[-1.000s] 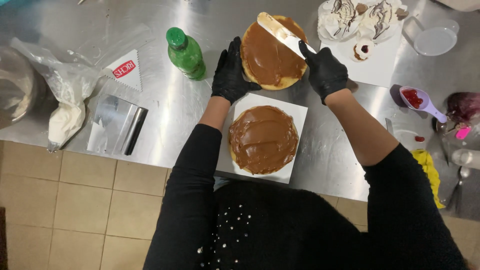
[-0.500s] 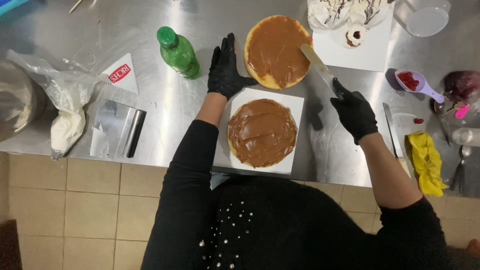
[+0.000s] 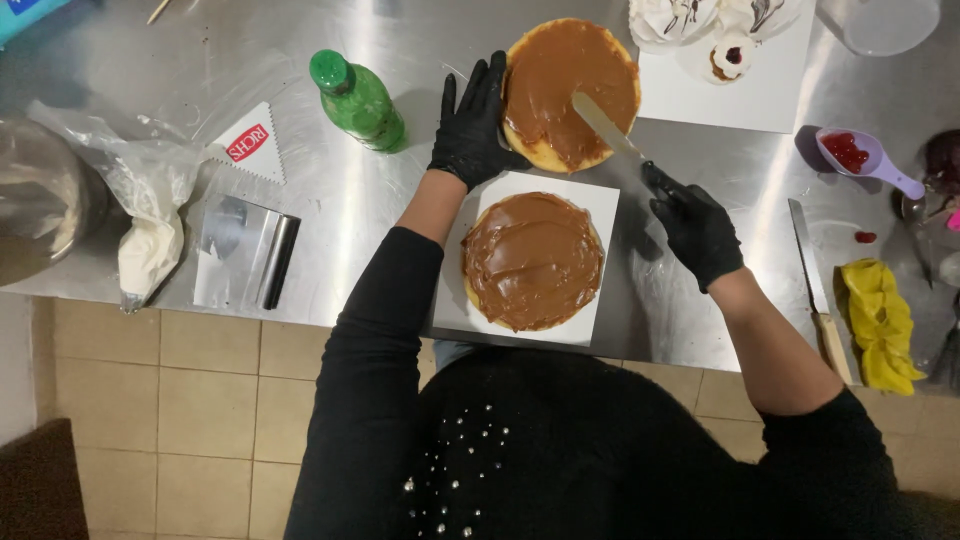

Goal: Spread caramel-like frosting onto multiple circular cake layers using a flat spatula.

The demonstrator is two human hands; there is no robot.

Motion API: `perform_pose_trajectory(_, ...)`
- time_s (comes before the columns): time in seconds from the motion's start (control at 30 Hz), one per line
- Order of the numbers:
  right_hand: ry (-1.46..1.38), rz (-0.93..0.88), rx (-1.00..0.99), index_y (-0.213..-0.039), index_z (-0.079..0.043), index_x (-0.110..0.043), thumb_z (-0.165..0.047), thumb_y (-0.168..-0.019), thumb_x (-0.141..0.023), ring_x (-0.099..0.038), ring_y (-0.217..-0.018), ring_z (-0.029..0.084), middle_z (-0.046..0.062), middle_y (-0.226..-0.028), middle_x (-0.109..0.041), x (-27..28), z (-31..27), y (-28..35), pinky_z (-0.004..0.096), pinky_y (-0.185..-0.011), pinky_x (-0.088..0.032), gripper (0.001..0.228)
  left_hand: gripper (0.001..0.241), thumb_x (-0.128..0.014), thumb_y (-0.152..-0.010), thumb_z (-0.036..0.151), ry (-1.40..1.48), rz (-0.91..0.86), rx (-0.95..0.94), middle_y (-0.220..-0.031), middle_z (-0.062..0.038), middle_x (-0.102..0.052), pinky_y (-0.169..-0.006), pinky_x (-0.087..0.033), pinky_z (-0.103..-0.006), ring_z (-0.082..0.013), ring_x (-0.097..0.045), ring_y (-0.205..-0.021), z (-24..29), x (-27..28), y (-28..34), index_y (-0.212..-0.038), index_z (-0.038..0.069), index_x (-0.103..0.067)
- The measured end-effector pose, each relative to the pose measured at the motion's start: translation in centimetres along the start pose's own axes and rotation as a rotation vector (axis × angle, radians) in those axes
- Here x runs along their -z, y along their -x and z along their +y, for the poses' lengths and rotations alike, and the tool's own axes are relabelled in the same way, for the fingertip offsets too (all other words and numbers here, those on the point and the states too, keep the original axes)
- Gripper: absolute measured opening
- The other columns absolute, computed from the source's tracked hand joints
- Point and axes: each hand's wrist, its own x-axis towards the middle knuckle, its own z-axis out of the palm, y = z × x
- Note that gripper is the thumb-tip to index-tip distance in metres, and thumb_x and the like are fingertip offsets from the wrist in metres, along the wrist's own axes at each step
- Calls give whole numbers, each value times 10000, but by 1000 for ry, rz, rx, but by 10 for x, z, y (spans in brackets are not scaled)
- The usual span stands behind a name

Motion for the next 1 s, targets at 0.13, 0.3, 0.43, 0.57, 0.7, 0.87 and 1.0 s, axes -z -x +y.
perform_pose_trajectory(0.13, 0, -34, -65, -1530, -284, -543, -182, -1032, -631, -671, -1044, 323, 162, -1194, -699, -4, -3, -25, 405, -924, -531, 517, 1527, -947, -562, 668, -9, -73, 79, -1706, -78, -164, -1270, -6, -574, -262, -148, -1588, 11, 8, -3, -1626, 116, -3)
perform_pose_trajectory(0.3, -122, -241, -79, -1535, -338, -499, -213, -1024, -605, -671, -1060, 308, 154, -1161, -678, -2, -36, -36, 414, -921, -518, 536, 1532, -950, -560, 679, -15, -15, 24, -1723, -93, -144, -1274, -11, -561, -278, -127, -1593, 8, 2, -4, -1627, 114, -8)
perform_pose_trajectory(0.43, 84, -320, -41, -1541, -364, -479, -250, -1028, -594, -661, -929, 329, 160, -998, -656, -7, -23, -27, 430, -847, -526, 538, 1512, -948, -573, 666, -28, -26, 45, -1721, -82, -150, -1275, -9, -563, -261, -134, -1594, 7, -2, -5, -1629, 120, -13)
perform_pose_trajectory(0.57, 249, -328, 28, -1528, -411, -485, -283, -1025, -577, -646, -804, 330, 132, -922, -629, 6, -23, -11, 437, -727, -533, 526, 1513, -947, -584, 692, -60, -36, 31, -1712, -94, -140, -1256, 1, -579, -276, -138, -1581, 5, -3, -5, -1623, 109, -15)
perform_pose_trajectory(0.7, 512, -325, 73, -1530, -436, -501, -244, -1005, -579, -641, -709, 320, 125, -908, -610, 37, -18, -9, 434, -621, -538, 565, 1525, -944, -579, 681, -54, -31, 36, -1719, -87, -136, -1268, 2, -577, -270, -151, -1592, 7, 0, -2, -1632, 105, -4)
perform_pose_trajectory(0.87, 699, -152, 139, -1501, -435, -572, -222, -1010, -596, -636, -710, 306, 103, -907, -613, 42, 30, 6, 429, -613, -531, 535, 1516, -944, -583, 673, -78, -40, 37, -1723, -86, -127, -1258, 8, -584, -278, -145, -1587, 10, 3, -3, -1630, 111, -2)
perform_pose_trajectory(1.0, 679, 50, 138, -1434, -397, -648, -223, -1061, -614, -635, -785, 309, 100, -906, -597, 25, 78, 17, 429, -666, -524, 413, 1509, -944, -588, 669, -76, -39, 61, -1718, -71, -117, -1263, 9, -575, -276, -138, -1589, 8, -2, -1, -1630, 128, 4)
